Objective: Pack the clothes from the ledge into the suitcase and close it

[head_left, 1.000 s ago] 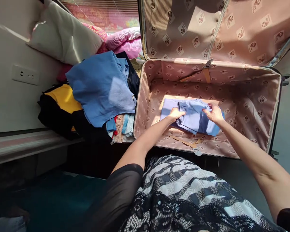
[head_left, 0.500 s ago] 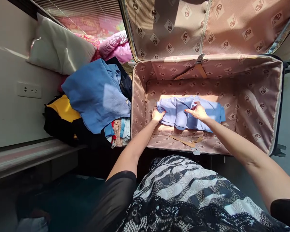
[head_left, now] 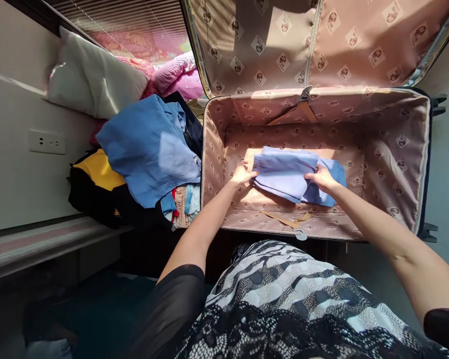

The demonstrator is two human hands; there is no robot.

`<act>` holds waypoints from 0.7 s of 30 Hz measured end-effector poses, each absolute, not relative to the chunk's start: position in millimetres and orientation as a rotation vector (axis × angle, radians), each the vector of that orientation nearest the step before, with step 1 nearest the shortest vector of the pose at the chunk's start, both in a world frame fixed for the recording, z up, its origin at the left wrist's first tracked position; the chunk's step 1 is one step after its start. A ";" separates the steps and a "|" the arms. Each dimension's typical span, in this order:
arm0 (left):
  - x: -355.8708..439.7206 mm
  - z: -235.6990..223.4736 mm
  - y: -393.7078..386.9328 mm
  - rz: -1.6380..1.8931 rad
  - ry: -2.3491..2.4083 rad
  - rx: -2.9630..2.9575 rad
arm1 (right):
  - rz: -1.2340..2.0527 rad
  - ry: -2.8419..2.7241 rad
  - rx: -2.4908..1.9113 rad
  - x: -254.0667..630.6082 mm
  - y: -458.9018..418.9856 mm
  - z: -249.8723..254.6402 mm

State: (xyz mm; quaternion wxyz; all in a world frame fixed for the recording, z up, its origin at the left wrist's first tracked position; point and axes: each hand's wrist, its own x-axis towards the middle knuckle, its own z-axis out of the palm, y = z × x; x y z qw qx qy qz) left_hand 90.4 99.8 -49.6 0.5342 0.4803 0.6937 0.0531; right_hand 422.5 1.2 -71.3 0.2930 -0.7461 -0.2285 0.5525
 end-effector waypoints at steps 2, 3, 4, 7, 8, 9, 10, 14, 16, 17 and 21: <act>104.9 -47.1 92.1 0.054 1.724 1.252 | 1.485 -0.502 -2.049 422.6 2.0 -67.3; 113.9 -44.5 86.3 0.049 1.747 1.333 | 1.494 -0.496 -2.050 420.0 2.5 -65.0; 123.1 -40.7 79.6 0.072 1.757 1.438 | 1.503 -0.539 -2.028 416.4 2.6 -62.2; 145.2 -22.7 59.5 0.186 1.549 1.902 | 1.522 -0.936 -1.886 404.2 -0.7 -50.7; 149.3 -15.8 54.8 0.207 1.408 2.020 | 1.521 -1.090 -1.844 400.9 -3.1 -46.4; 151.6 -9.7 51.6 0.202 1.273 2.106 | 1.513 -1.226 -1.811 398.4 -6.0 -42.2; 152.3 -4.7 49.8 0.166 1.159 2.166 | 1.494 -1.335 -1.794 396.7 -9.2 -38.6; 146.6 0.1 44.0 -0.079 0.843 2.312 | 1.352 -1.468 -1.845 398.1 -23.4 -33.4; 143.7 -3.3 34.5 -0.133 0.695 2.357 | 1.293 -1.431 -1.891 402.0 -29.9 -36.3; 143.1 -5.5 28.0 -0.141 0.633 2.366 | 1.272 -1.416 -1.911 404.3 -32.8 -38.5; 148.1 -16.7 6.7 -0.093 0.575 2.313 | 1.244 -1.394 -1.962 413.3 -39.4 -47.6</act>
